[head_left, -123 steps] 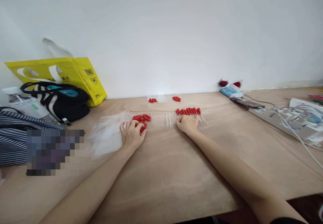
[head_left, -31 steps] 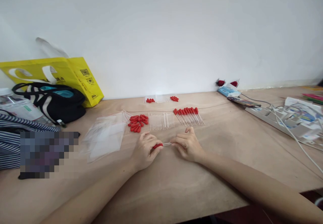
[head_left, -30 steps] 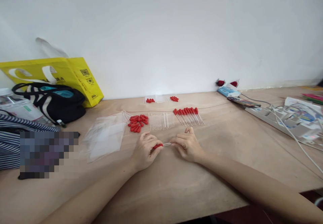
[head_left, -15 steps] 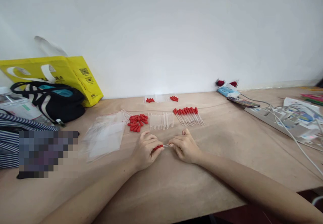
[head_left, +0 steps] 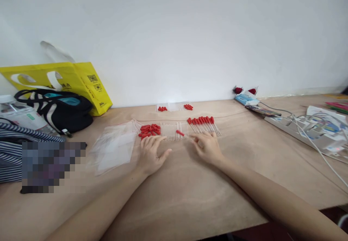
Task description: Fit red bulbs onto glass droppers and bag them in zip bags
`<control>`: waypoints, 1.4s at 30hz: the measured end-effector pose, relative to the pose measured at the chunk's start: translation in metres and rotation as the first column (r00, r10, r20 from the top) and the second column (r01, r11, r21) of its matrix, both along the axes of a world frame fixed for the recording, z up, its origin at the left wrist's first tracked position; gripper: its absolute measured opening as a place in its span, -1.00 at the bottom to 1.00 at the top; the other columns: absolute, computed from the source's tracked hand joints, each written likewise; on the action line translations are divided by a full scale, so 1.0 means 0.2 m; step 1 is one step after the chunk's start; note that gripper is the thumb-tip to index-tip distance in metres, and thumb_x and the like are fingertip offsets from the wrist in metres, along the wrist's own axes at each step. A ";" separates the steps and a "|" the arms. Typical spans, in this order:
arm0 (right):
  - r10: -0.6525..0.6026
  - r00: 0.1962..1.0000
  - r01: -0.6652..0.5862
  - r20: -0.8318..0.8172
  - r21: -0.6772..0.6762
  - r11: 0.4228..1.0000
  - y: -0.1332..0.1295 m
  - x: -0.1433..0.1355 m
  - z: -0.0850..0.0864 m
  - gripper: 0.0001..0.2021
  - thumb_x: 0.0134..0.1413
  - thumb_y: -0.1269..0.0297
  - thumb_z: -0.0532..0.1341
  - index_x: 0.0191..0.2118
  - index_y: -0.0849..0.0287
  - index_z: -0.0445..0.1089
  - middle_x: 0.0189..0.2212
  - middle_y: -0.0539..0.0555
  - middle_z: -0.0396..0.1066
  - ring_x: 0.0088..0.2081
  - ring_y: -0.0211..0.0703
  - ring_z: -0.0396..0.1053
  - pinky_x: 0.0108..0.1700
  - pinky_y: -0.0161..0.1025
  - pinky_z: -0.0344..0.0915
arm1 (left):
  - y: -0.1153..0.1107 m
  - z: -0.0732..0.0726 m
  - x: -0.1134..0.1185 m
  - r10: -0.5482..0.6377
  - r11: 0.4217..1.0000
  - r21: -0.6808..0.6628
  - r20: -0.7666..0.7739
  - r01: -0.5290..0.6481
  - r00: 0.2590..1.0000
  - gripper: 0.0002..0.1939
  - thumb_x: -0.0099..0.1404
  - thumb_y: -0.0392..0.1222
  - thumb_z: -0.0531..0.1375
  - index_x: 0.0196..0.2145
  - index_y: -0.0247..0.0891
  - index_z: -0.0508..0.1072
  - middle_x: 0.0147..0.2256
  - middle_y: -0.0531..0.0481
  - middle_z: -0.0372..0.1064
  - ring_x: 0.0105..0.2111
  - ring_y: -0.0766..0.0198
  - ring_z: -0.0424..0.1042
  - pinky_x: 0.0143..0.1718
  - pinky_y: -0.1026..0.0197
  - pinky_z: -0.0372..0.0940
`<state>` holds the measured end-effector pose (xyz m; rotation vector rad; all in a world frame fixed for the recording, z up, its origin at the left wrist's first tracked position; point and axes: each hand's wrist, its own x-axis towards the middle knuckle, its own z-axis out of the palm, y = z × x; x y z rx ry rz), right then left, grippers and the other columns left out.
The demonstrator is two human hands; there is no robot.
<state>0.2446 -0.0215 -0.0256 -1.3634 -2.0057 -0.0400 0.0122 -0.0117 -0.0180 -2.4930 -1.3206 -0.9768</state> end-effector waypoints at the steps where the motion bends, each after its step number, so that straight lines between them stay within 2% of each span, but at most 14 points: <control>1: -0.105 0.993 0.104 -0.061 -0.022 0.994 0.04 0.01 -0.01 -0.80 0.04 0.30 0.07 -0.20 0.12 0.35 -0.45 -0.01 0.42 -0.32 -0.18 0.24 -0.24 -0.21 -0.13 | 0.01 -0.01 -0.01 0.056 0.998 0.017 0.014 -0.056 0.998 -0.65 0.16 -0.06 0.11 -0.11 -0.24 0.32 -0.18 -0.12 0.35 -0.14 0.07 0.26 -0.05 0.00 0.04; 4: -0.362 0.919 0.350 -0.156 -0.099 0.932 0.16 0.02 -0.02 -0.83 -0.01 0.28 0.06 -0.27 0.15 0.31 -0.46 -0.02 0.42 -0.31 -0.16 0.27 -0.20 -0.19 -0.13 | 0.05 -0.02 -0.04 0.165 0.986 0.026 0.020 -0.166 0.986 -0.69 0.14 -0.10 0.11 -0.14 -0.22 0.33 -0.19 -0.10 0.35 -0.14 0.05 0.26 -0.06 0.01 0.05; 8: -0.497 0.859 0.473 -0.122 -0.179 0.863 0.28 0.01 -0.04 -0.86 -0.06 0.29 0.06 -0.34 0.15 0.30 -0.48 -0.01 0.41 -0.31 -0.13 0.28 -0.16 -0.14 -0.14 | 0.07 -0.03 -0.07 0.254 0.967 -0.005 -0.024 -0.254 0.967 -0.74 0.11 -0.13 0.13 -0.20 -0.18 0.36 -0.19 -0.08 0.34 -0.13 0.05 0.25 -0.05 -0.01 0.02; 13: -0.568 0.823 0.553 -0.002 -0.226 0.802 0.34 -0.02 -0.05 -0.84 -0.06 0.26 0.05 -0.38 0.15 0.33 -0.49 0.04 0.41 -0.32 -0.09 0.29 -0.15 -0.10 -0.15 | 0.10 -0.03 -0.11 0.388 0.920 -0.025 -0.077 -0.391 0.918 -0.73 0.10 -0.13 0.15 -0.21 -0.19 0.38 -0.17 -0.10 0.33 -0.12 0.02 0.23 -0.06 -0.05 -0.03; 16: -0.576 0.815 0.571 0.059 -0.246 0.783 0.35 -0.01 -0.05 -0.81 -0.05 0.24 0.04 -0.39 0.15 0.35 -0.49 0.06 0.41 -0.35 -0.11 0.30 -0.16 -0.10 -0.14 | 0.12 -0.02 -0.12 0.424 0.901 -0.044 -0.107 -0.431 0.899 -0.75 0.10 -0.12 0.15 -0.24 -0.20 0.40 -0.18 -0.11 0.32 -0.11 0.02 0.22 -0.06 -0.05 -0.04; 21: -0.555 0.828 0.556 0.078 -0.231 0.798 0.34 -0.02 -0.05 -0.79 -0.03 0.21 0.03 -0.40 0.15 0.37 -0.49 0.04 0.42 -0.37 -0.13 0.31 -0.15 -0.10 -0.13 | 0.12 -0.02 -0.12 0.442 0.893 -0.025 -0.140 -0.449 0.886 -0.80 0.09 -0.11 0.15 -0.31 -0.21 0.42 -0.20 -0.11 0.32 -0.13 0.03 0.21 -0.06 -0.05 -0.05; 24: -0.509 0.857 0.515 0.076 -0.163 0.842 0.32 -0.04 -0.05 -0.77 -0.01 0.18 0.03 -0.41 0.14 0.38 -0.47 0.06 0.42 -0.34 -0.12 0.31 -0.15 -0.10 -0.12 | 0.13 -0.02 -0.14 0.462 0.886 0.042 -0.149 -0.461 0.874 -0.82 0.09 -0.10 0.15 -0.36 -0.22 0.42 -0.23 -0.12 0.32 -0.16 0.03 0.22 -0.07 -0.06 -0.04; 28: -0.439 0.893 0.449 0.101 -0.140 0.882 0.29 -0.10 -0.03 -0.76 -0.01 0.18 0.03 -0.43 0.14 0.40 -0.44 0.08 0.44 -0.31 -0.10 0.32 -0.14 -0.09 -0.11 | 0.14 -0.02 -0.17 0.451 0.891 0.146 -0.163 -0.431 0.877 -0.84 0.09 -0.08 0.16 -0.44 -0.22 0.41 -0.28 -0.12 0.33 -0.22 0.03 0.25 -0.10 -0.09 0.00; 33: -0.452 0.875 0.483 0.171 -0.263 0.835 0.31 -0.15 0.00 -0.73 -0.02 0.20 0.03 -0.45 0.18 0.43 -0.44 0.16 0.45 -0.33 -0.05 0.34 -0.16 -0.06 -0.08 | 0.15 -0.02 -0.18 0.422 0.897 0.225 -0.186 -0.380 0.887 -0.86 0.12 -0.13 0.14 -0.52 -0.21 0.40 -0.33 -0.09 0.36 -0.23 0.04 0.27 -0.07 -0.13 -0.01; 37: -0.467 0.856 0.516 0.222 -0.304 0.801 0.32 -0.16 0.03 -0.73 -0.04 0.27 0.02 -0.45 0.23 0.45 -0.45 0.21 0.45 -0.35 -0.03 0.35 -0.17 -0.06 -0.07 | 0.12 0.00 -0.15 0.383 0.909 0.230 -0.129 -0.349 0.914 -0.85 0.17 -0.16 0.11 -0.49 -0.21 0.41 -0.34 -0.07 0.38 -0.23 0.06 0.29 -0.03 -0.14 -0.04; 39: -0.463 0.853 0.520 0.242 -0.313 0.794 0.32 -0.17 0.04 -0.74 -0.06 0.29 0.03 -0.47 0.25 0.45 -0.45 0.22 0.45 -0.36 -0.03 0.36 -0.17 -0.06 -0.07 | 0.09 0.01 -0.12 0.298 0.942 0.186 -0.077 -0.280 0.951 -0.85 0.18 -0.15 0.10 -0.47 -0.21 0.42 -0.35 -0.06 0.38 -0.23 0.08 0.30 -0.04 -0.10 0.00; 42: -0.452 0.853 0.518 0.261 -0.321 0.793 0.32 -0.16 0.05 -0.75 -0.08 0.29 0.04 -0.47 0.25 0.45 -0.47 0.22 0.44 -0.37 -0.03 0.36 -0.16 -0.06 -0.06 | 0.04 0.02 -0.09 0.049 0.998 0.041 -0.055 -0.047 0.997 -0.85 0.19 -0.15 0.10 -0.44 -0.21 0.42 -0.36 -0.04 0.37 -0.25 0.14 0.31 -0.14 0.03 0.13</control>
